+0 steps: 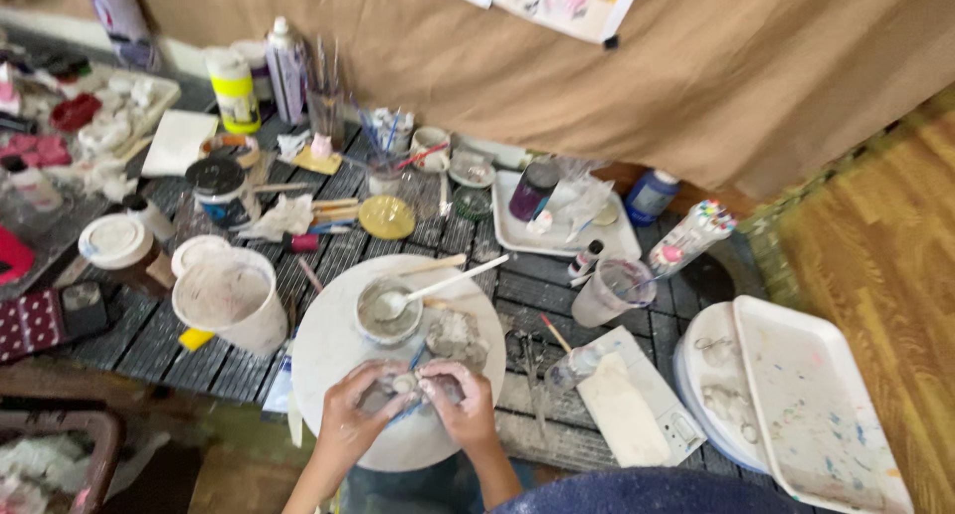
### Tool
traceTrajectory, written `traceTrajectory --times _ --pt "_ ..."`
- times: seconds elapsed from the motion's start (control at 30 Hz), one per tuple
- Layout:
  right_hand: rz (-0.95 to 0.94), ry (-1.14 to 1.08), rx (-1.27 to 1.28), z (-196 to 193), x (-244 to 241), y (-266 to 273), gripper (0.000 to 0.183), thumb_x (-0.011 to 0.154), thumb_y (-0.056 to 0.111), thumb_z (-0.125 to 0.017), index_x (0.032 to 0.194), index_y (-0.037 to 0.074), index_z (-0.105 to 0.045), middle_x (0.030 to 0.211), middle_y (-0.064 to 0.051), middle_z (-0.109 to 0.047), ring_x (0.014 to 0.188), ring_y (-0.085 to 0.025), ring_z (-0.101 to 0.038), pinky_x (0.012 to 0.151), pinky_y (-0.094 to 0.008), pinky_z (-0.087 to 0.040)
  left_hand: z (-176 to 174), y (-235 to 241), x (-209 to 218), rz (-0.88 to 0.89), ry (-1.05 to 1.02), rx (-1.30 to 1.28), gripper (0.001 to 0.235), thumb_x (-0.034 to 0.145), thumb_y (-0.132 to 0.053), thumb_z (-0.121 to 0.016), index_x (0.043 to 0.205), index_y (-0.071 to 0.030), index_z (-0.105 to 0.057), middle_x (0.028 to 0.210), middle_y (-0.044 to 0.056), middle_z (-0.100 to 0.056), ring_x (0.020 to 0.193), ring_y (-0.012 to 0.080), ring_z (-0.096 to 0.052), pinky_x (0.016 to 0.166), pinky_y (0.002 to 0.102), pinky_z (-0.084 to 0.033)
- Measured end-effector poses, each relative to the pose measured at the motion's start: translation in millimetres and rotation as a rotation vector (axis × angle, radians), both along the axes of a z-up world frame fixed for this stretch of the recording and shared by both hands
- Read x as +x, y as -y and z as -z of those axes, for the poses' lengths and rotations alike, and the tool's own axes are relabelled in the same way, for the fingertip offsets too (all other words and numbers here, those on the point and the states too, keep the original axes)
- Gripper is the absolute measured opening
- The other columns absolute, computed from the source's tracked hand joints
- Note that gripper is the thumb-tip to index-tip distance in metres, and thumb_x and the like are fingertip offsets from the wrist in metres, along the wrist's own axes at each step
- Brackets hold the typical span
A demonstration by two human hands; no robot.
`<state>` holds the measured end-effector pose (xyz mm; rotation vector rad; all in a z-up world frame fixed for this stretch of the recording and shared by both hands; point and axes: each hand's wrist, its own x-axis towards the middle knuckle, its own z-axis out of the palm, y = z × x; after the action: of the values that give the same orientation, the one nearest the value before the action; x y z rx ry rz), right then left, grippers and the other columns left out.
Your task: The person shapes a small lump of gray clay by hand on a rotating turntable. They repeatedly roll, pinch, and smooth the material to form a rounded shape, occasionally using a small sculpting tool to refine details.
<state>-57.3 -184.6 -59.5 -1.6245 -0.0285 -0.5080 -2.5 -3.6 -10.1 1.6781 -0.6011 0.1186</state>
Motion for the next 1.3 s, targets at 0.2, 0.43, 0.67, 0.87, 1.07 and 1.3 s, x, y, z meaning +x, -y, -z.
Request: traceTrajectory --times 0.2,0.43,0.67,0.87,1.07,1.3 --pt "0.042 -0.07 0.241 7.7 -4.4 3.3 0.018 0.099 0.001 -0.062 0.113 -0.003 -0.072 0.099 -0.01 -0.075 0.073 -0.012 -0.065 0.066 -0.027 -0.057 8.1 -1.7 1.4 0.048 -0.115 -0.067 0.041 0.068 0.002 -0.084 0.107 -0.001 -0.075 0.109 0.009 -0.078 0.1 0.0173 -0.074 0.088 0.03 -0.057" --pt "-0.023 0.13 0.098 19.4 -1.6 7.9 0.018 0.092 -0.011 -0.071 0.11 -0.008 -0.072 0.107 -0.017 -0.073 0.084 -0.015 -0.068 0.072 -0.027 -0.057 15.7 1.3 1.0 0.02 -0.196 -0.099 0.038 0.07 0.0 -0.087 0.106 -0.001 -0.076 0.108 0.01 -0.078 0.098 0.0163 -0.073 0.087 0.03 -0.058" --pt "-0.043 -0.028 0.284 16.7 -0.2 8.6 0.017 0.085 -0.011 -0.071 0.101 -0.005 -0.071 0.108 -0.014 -0.075 0.085 -0.018 -0.074 0.063 -0.028 -0.062 20.4 1.4 2.4 0.003 -0.191 -0.082 0.038 0.07 -0.002 -0.087 0.106 -0.002 -0.076 0.107 0.008 -0.079 0.094 0.0149 -0.073 0.083 0.029 -0.058" --pt "-0.033 -0.001 0.11 11.6 -0.8 7.8 0.017 0.09 -0.01 -0.068 0.106 -0.006 -0.072 0.108 -0.016 -0.076 0.092 -0.019 -0.075 0.081 -0.03 -0.062 18.8 -0.4 3.6 0.011 -0.176 -0.088 0.038 0.07 -0.002 -0.086 0.107 -0.003 -0.075 0.107 0.008 -0.078 0.092 0.0142 -0.073 0.08 0.029 -0.058" --pt "-0.012 0.108 0.143 8.6 2.9 5.1 0.013 0.09 -0.01 -0.069 0.102 -0.007 -0.07 0.111 -0.014 -0.071 0.093 -0.018 -0.073 0.082 -0.031 -0.062 15.5 0.9 2.9 0.011 -0.126 -0.08 0.038 0.069 -0.004 -0.087 0.105 -0.003 -0.076 0.105 0.008 -0.078 0.091 0.0133 -0.073 0.081 0.028 -0.058" --pt "-0.027 0.005 0.198 -4.4 -3.4 1.1 0.015 0.09 -0.008 -0.07 0.105 -0.006 -0.071 0.099 -0.013 -0.075 0.08 -0.014 -0.072 0.063 -0.027 -0.061 8.3 1.2 1.4 -0.001 -0.214 -0.054 0.037 0.069 -0.006 -0.089 0.104 -0.003 -0.077 0.102 0.007 -0.079 0.085 0.0131 -0.073 0.077 0.027 -0.058"
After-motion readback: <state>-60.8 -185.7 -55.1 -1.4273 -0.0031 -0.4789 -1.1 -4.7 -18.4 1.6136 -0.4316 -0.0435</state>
